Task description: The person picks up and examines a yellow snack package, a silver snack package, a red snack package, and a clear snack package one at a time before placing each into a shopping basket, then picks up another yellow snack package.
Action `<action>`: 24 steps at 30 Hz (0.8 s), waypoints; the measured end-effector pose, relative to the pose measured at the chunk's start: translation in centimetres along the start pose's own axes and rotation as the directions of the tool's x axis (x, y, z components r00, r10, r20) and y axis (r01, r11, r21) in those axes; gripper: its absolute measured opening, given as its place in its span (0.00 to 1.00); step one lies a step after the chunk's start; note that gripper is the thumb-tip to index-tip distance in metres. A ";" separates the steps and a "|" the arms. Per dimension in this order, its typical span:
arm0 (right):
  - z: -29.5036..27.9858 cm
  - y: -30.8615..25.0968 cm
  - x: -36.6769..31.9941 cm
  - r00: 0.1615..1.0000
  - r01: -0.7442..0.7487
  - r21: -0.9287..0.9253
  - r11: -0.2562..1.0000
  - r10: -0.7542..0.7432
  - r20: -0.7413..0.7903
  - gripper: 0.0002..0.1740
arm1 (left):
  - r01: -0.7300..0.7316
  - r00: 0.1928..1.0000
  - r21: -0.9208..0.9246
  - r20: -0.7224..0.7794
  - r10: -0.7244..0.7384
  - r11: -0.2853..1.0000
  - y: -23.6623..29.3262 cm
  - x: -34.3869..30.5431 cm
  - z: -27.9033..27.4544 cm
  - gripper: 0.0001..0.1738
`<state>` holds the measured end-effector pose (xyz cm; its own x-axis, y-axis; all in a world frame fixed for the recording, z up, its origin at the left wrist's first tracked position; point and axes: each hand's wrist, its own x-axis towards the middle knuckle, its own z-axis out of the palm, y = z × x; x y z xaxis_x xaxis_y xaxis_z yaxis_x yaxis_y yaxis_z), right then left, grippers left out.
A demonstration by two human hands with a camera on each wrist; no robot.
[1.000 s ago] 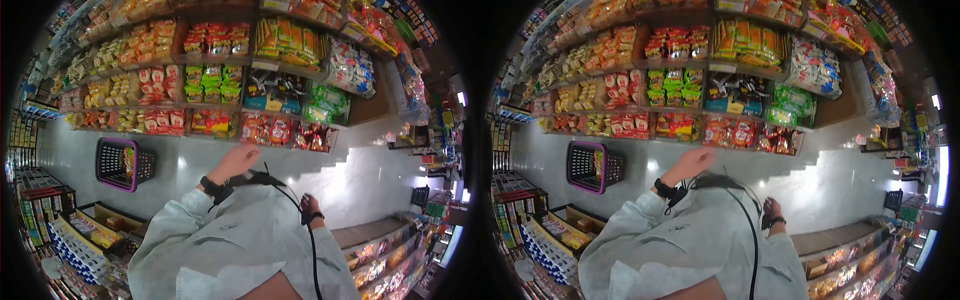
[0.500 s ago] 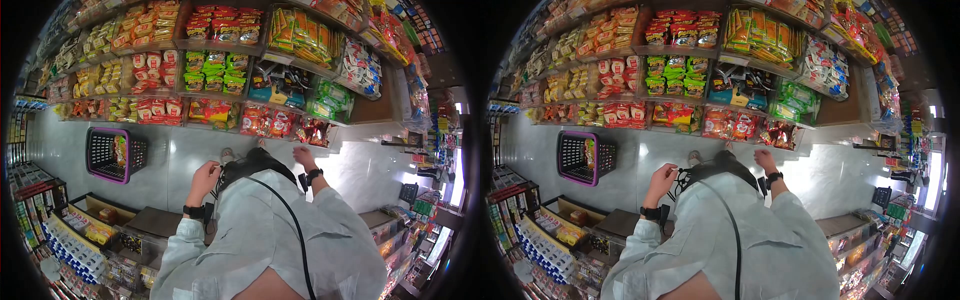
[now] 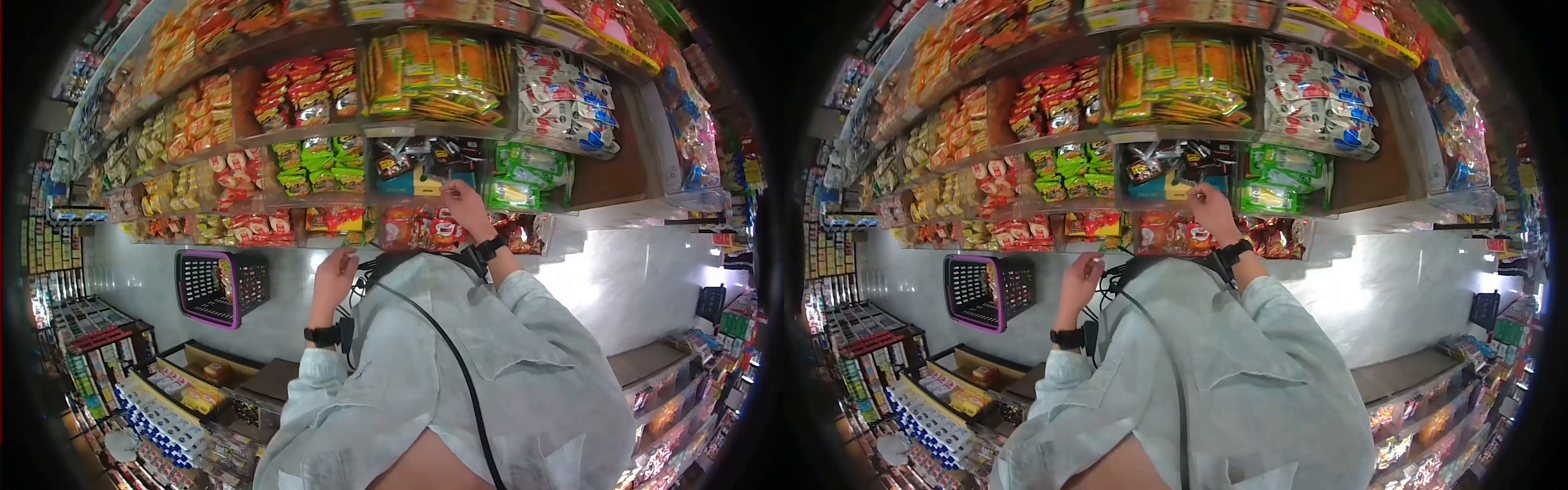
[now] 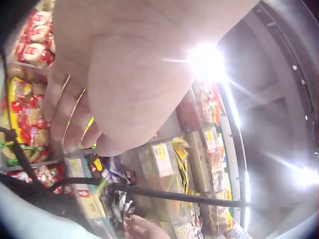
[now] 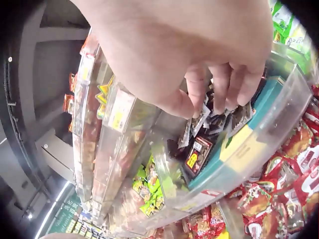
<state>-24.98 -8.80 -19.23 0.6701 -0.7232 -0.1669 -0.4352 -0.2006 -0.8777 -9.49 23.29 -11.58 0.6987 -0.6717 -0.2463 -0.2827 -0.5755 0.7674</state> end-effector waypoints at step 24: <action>2.2 5.7 6.5 0.962 -0.128 -0.015 0.992 0.128 0.242 0.20 | 0.024 0.998 -0.045 -0.065 -0.027 0.999 9.5 3.3 2.2 0.12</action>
<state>-21.83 -13.17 -26.32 0.7343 -0.5616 -0.3814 -0.5263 -0.1161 -0.8423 -11.29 14.55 -6.43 0.7472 -0.6243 -0.2279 -0.2358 -0.5697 0.7873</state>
